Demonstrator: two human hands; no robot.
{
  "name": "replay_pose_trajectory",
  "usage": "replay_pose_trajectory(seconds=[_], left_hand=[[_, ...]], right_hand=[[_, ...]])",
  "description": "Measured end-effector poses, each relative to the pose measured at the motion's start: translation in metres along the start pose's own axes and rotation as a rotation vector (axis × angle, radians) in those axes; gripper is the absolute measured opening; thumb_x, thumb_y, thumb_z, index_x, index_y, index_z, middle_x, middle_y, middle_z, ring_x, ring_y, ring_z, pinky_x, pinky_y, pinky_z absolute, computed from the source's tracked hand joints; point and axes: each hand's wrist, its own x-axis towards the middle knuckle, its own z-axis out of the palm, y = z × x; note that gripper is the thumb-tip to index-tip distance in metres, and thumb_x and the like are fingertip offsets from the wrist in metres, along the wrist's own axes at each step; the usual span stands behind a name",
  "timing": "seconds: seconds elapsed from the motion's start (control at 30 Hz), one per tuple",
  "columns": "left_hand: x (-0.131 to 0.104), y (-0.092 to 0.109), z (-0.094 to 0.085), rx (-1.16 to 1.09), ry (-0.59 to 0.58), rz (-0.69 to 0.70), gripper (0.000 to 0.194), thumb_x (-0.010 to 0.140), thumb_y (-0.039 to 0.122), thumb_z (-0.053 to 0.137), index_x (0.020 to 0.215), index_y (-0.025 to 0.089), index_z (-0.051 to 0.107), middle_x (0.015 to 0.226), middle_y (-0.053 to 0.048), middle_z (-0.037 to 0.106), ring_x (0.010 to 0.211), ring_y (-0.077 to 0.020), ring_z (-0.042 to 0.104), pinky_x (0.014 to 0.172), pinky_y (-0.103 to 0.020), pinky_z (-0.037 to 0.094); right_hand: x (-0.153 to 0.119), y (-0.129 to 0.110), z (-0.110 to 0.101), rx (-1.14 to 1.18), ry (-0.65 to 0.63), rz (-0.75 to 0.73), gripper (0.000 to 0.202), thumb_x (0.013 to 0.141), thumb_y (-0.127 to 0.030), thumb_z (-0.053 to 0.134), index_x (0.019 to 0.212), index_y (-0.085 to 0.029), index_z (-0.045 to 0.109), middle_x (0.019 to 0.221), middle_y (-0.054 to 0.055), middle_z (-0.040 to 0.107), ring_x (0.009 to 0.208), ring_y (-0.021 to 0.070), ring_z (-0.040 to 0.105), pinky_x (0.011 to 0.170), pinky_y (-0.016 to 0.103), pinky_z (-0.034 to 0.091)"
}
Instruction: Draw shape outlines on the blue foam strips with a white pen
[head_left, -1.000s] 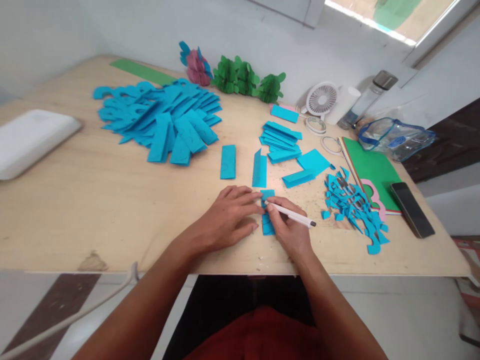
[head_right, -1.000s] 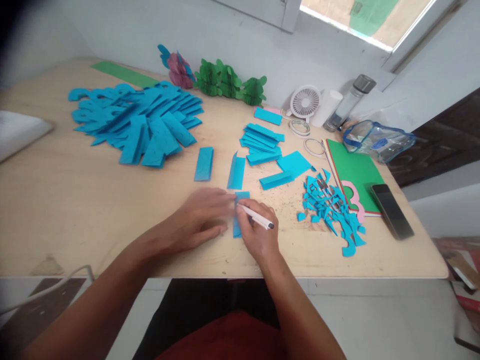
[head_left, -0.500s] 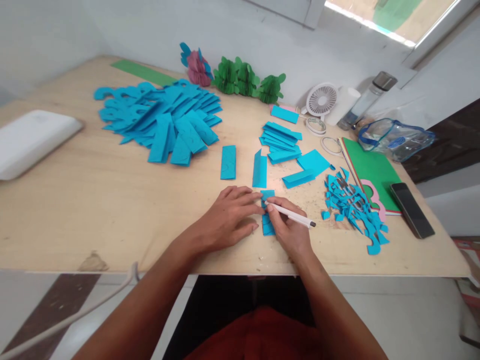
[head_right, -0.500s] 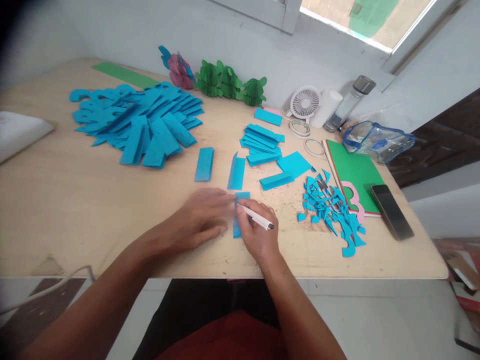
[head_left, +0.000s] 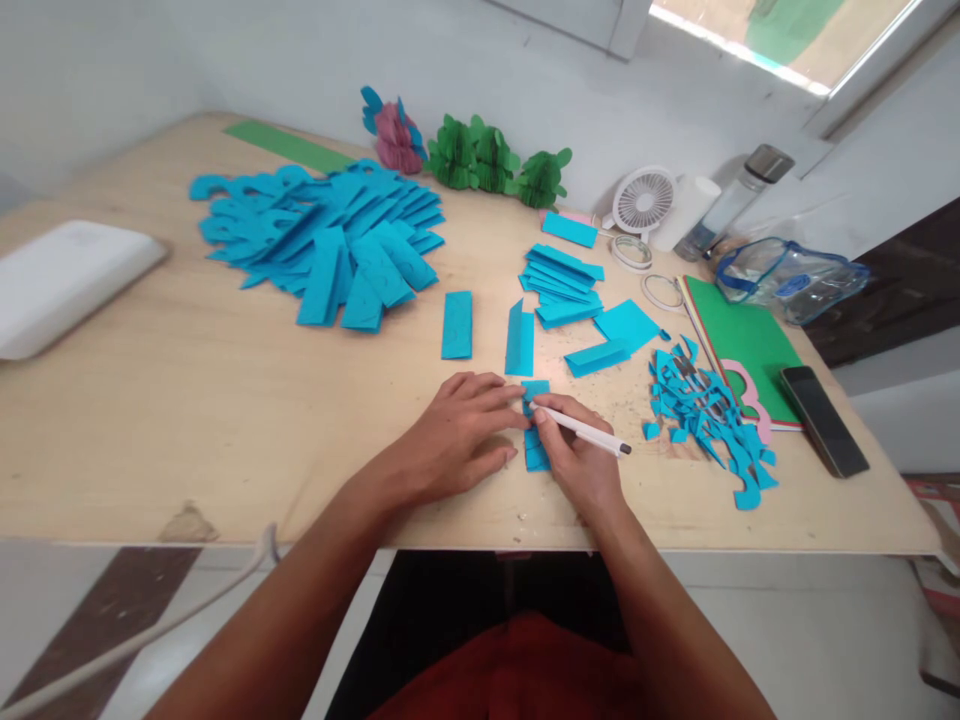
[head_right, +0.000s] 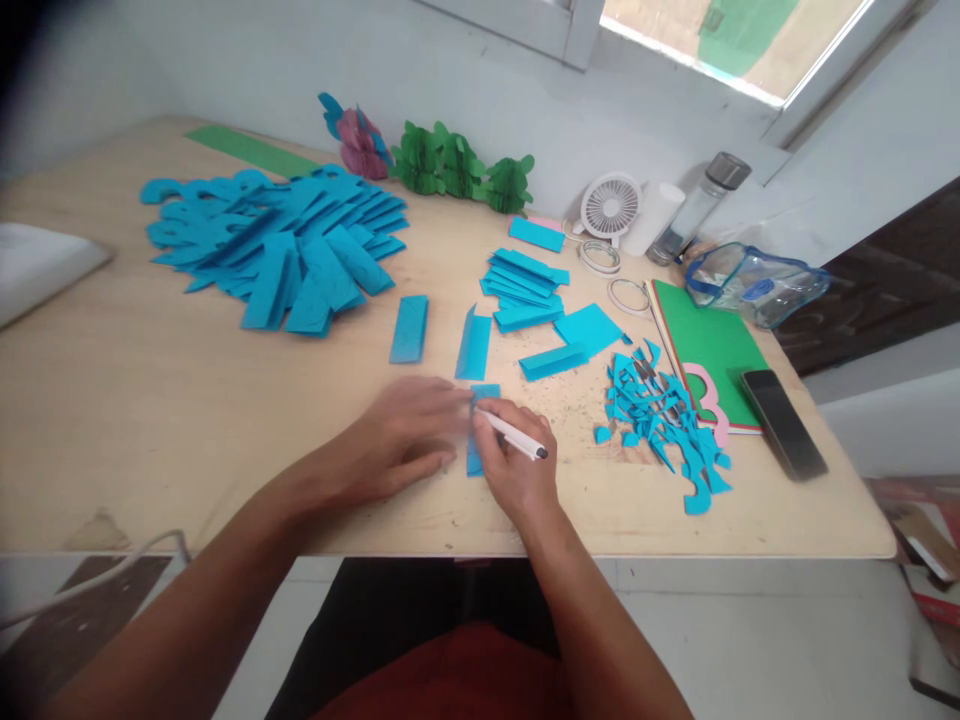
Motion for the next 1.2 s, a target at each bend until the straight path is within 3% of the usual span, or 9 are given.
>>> replay_pose_trajectory(seconds=[1.2], left_hand=[[-0.0003, 0.0001, -0.0003, 0.005, 0.012, 0.002, 0.036, 0.087, 0.026, 0.055, 0.121, 0.027, 0.064, 0.146, -0.006, 0.052, 0.137, -0.0304, 0.040, 0.113, -0.057, 0.029]], right_hand=[[-0.0003, -0.0004, 0.0001, 0.009, -0.004, 0.000, 0.016, 0.091, -0.028, 0.055, 0.093, -0.026, 0.071, 0.092, 0.003, 0.077, 0.090, 0.0213, 0.071, 0.078, 0.035, 0.054]])
